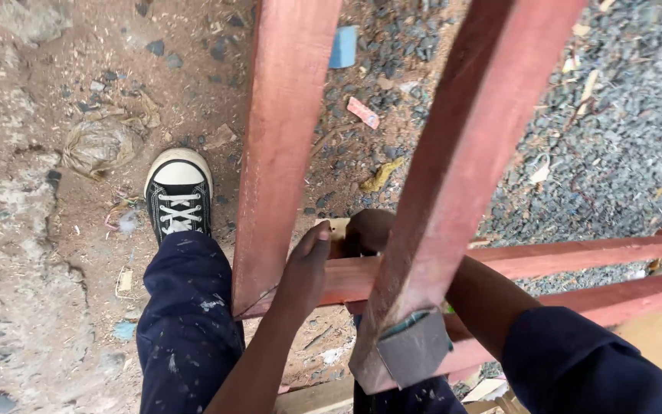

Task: Staining a wooden frame by dipping an applicator into wood stain and rubbing it onto the surface

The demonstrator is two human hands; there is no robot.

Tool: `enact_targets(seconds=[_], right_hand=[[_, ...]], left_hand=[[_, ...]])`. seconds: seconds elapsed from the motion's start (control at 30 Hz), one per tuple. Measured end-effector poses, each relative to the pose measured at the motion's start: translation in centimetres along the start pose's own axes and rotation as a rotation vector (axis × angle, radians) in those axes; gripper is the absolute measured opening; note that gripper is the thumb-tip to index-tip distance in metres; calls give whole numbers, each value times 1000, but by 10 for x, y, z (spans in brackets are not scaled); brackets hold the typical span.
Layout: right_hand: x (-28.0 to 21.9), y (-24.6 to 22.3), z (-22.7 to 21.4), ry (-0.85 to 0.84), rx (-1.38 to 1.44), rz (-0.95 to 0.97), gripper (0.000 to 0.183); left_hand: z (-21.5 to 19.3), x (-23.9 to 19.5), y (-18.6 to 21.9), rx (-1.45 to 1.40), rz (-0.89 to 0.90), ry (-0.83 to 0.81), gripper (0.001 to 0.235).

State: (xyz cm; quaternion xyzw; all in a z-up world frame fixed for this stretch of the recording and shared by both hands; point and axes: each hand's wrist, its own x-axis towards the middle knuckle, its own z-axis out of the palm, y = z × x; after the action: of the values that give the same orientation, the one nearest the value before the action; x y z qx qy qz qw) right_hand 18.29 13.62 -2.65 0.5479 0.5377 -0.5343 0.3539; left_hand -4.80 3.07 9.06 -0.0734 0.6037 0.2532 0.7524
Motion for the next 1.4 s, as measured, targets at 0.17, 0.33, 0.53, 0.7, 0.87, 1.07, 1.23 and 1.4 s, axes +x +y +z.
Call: enact_targets(seconds=[0.17,0.33,0.53,0.7,0.87,1.07,1.23,1.4], right_hand=[[-51,10,-51,294,31,-43,22],[-131,30,-93,618,200,-39,22],[-273,11,-87,933,795,-138,11],[-374,24,-23,1130,1083,-170,17],[-436,83,73,1168,1383,53,30],[-386,206,215,1066,1934,80,32],[-371,280,293,907,2342,349,7],[-353,345,329,908,2465,331,29]], left_hand=[[2,-54,46,8,273,78,59],[25,-121,101,135,439,245,42],[58,-193,116,416,510,103,31],[60,-225,50,634,398,-50,30],[69,-244,-33,745,220,-158,30],[99,-229,-168,781,214,-194,29],[167,-271,-264,881,131,-175,29],[219,-298,-350,951,41,-175,34]])
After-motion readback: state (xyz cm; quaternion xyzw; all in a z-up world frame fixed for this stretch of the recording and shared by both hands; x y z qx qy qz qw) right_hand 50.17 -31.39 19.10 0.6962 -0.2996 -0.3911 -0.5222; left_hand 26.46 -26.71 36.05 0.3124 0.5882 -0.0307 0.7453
